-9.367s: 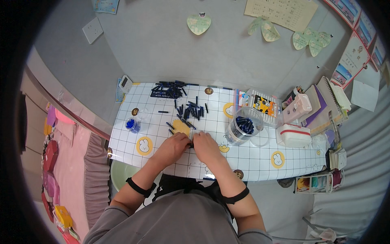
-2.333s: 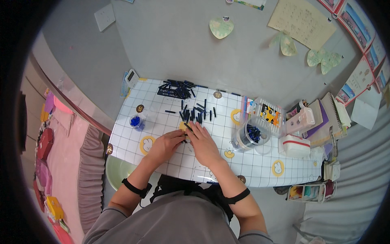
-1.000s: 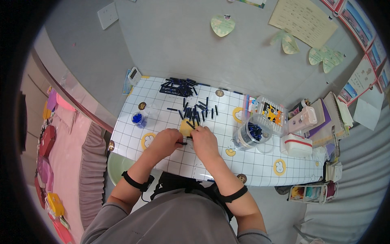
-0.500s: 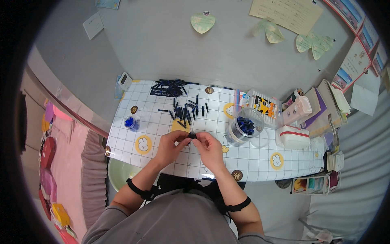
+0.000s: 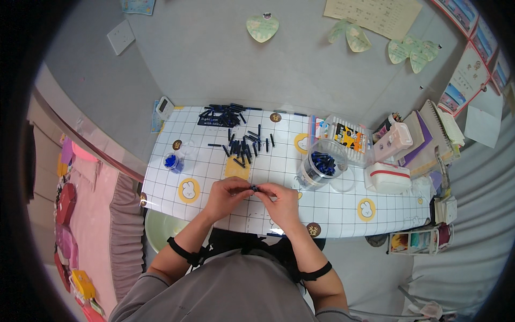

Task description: The person is assembling components of black ink pens on a desk.

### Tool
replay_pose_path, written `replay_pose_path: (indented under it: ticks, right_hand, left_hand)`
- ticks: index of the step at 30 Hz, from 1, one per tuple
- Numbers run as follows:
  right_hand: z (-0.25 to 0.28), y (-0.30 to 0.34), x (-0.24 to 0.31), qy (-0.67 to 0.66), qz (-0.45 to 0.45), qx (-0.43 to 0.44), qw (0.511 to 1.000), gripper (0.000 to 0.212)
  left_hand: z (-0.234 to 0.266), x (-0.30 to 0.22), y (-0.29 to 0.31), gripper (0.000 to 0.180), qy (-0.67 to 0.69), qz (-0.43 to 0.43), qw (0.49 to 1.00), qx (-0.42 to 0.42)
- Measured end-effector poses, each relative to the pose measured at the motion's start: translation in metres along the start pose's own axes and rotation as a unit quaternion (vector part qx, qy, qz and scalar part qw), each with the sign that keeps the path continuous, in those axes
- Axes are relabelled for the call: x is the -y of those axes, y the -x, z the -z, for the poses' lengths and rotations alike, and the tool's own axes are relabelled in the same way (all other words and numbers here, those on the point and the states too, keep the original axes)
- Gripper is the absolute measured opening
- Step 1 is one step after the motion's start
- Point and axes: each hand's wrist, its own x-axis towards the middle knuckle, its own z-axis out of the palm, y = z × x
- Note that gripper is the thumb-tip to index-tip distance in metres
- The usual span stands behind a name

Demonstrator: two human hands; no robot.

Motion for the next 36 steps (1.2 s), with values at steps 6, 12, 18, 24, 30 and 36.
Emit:
replay_pose_path:
  ticks: [6,12,18,24,30,36]
  right_hand:
    - [0.003,0.001,0.011,0.056,0.020,0.029,0.998,0.018]
    - [-0.002,0.005,0.004,0.047,0.007,0.022,0.999,0.024]
    - [0.000,0.003,0.000,0.094,0.061,0.023,0.993,0.028]
    - [0.002,0.002,-0.001,0.098,0.056,0.022,0.993,0.029]
    - [0.004,0.001,0.005,0.096,0.050,0.035,0.993,0.027]
    - [0.005,0.001,0.004,0.092,0.038,0.043,0.994,0.027]
  left_hand:
    - [0.009,0.000,-0.001,0.015,0.001,0.039,0.999,0.033]
    - [0.010,0.006,0.000,0.016,-0.010,0.030,0.999,0.044]
    - [0.010,0.002,0.001,0.018,-0.060,0.020,0.997,0.054]
    - [0.012,-0.005,0.000,0.021,-0.084,0.003,0.995,0.061]
    - [0.014,-0.009,0.000,0.022,-0.097,0.000,0.993,0.065]
    - [0.015,-0.003,0.000,0.020,-0.114,-0.009,0.991,0.067]
